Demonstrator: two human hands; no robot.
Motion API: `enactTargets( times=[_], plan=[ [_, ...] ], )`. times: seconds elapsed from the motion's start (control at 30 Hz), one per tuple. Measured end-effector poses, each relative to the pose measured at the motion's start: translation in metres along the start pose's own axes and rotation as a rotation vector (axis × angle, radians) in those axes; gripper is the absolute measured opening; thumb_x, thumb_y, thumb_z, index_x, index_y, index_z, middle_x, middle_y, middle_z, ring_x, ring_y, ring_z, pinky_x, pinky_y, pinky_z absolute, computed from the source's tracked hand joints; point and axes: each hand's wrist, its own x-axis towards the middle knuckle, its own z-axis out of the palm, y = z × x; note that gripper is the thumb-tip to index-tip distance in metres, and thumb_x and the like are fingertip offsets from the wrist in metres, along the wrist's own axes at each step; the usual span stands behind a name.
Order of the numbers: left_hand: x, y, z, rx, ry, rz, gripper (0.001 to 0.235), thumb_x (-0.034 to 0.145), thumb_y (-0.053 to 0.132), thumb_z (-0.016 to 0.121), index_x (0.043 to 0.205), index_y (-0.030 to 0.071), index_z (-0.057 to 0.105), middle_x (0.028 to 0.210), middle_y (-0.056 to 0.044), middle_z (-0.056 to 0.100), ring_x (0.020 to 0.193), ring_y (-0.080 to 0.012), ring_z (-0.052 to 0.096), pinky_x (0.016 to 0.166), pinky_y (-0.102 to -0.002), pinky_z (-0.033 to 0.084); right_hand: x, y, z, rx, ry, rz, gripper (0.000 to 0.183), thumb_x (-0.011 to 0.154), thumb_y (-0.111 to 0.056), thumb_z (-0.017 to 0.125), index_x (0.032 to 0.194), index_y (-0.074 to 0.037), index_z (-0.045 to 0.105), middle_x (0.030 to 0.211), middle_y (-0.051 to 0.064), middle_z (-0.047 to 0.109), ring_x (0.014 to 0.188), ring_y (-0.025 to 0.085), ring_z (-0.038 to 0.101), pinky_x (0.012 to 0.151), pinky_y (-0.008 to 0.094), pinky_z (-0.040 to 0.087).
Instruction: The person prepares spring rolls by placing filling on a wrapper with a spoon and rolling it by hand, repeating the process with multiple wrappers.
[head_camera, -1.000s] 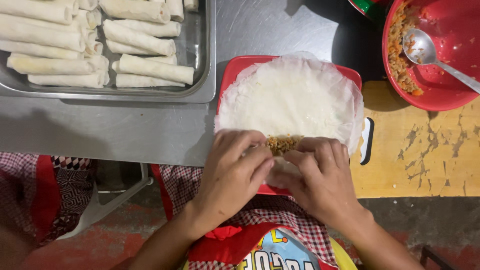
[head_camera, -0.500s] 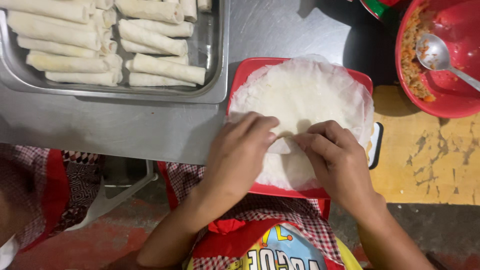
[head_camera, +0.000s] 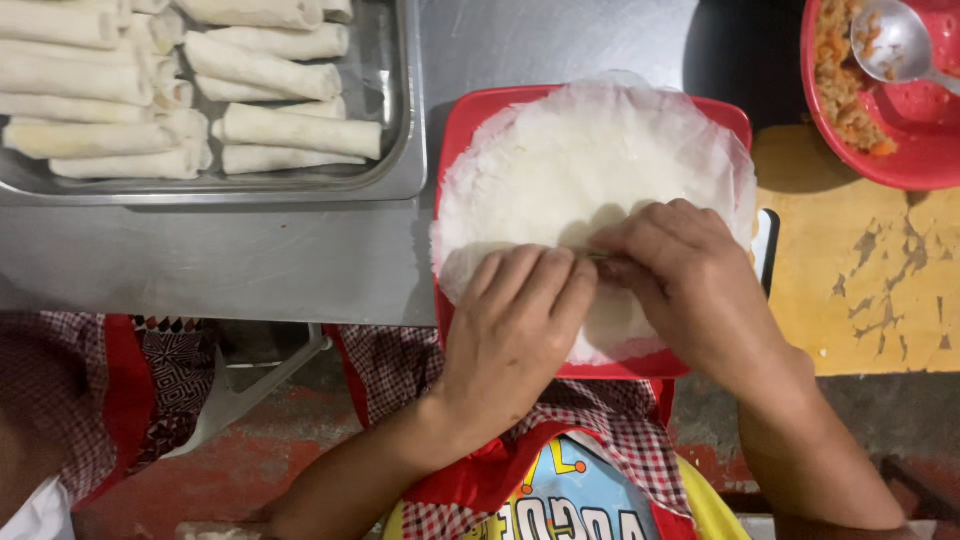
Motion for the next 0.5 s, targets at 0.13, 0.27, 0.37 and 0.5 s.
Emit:
enactTargets(
  times=[0.13, 0.27, 0.37, 0.5],
  plan=[
    [0.002, -0.002, 0.001, -0.088, -0.01, -0.038, 0.024, 0.091, 0.007, 0.066, 0.114, -0.001, 0.068, 0.111, -0.009, 0.063, 0.107, -0.024, 0.061, 0.094, -0.039, 0.048, -0.012, -0.002, -0.006, -0.078, 0.14, 0.017, 0.024, 0.089, 0.0, 0.073, 0.112, -0.003, 0.074, 0.111, 0.013, 0.07, 0.106, 0.035, 0.067, 0.095, 0.041, 0.051],
    [0.004, -0.004, -0.001, -0.137, -0.041, -0.055, 0.025, 0.088, 0.006, 0.067, 0.112, -0.001, 0.068, 0.109, -0.008, 0.064, 0.103, -0.0238, 0.06, 0.091, -0.04, 0.047, -0.019, -0.016, -0.004, -0.131, 0.134, -0.134, 0.039, 0.077, -0.002, 0.073, 0.116, 0.0, 0.073, 0.11, 0.014, 0.07, 0.101, 0.033, 0.065, 0.09, 0.04, 0.051],
    [0.003, -0.005, -0.002, -0.205, -0.051, -0.075, 0.024, 0.089, 0.007, 0.069, 0.112, -0.001, 0.069, 0.107, -0.007, 0.064, 0.102, -0.024, 0.059, 0.09, -0.04, 0.046, -0.018, -0.015, 0.004, -0.162, 0.108, -0.198, 0.043, 0.071, -0.003, 0.073, 0.114, 0.001, 0.073, 0.108, 0.013, 0.07, 0.099, 0.032, 0.064, 0.087, 0.042, 0.049],
    [0.003, -0.007, -0.003, -0.265, -0.074, -0.089, 0.024, 0.089, 0.007, 0.069, 0.112, -0.001, 0.07, 0.103, -0.007, 0.065, 0.101, -0.0248, 0.059, 0.088, -0.04, 0.046, -0.022, -0.007, 0.009, -0.115, 0.083, -0.175, 0.036, 0.074, -0.003, 0.075, 0.11, -0.002, 0.074, 0.105, 0.008, 0.07, 0.095, 0.028, 0.062, 0.082, 0.042, 0.046]
  ],
)
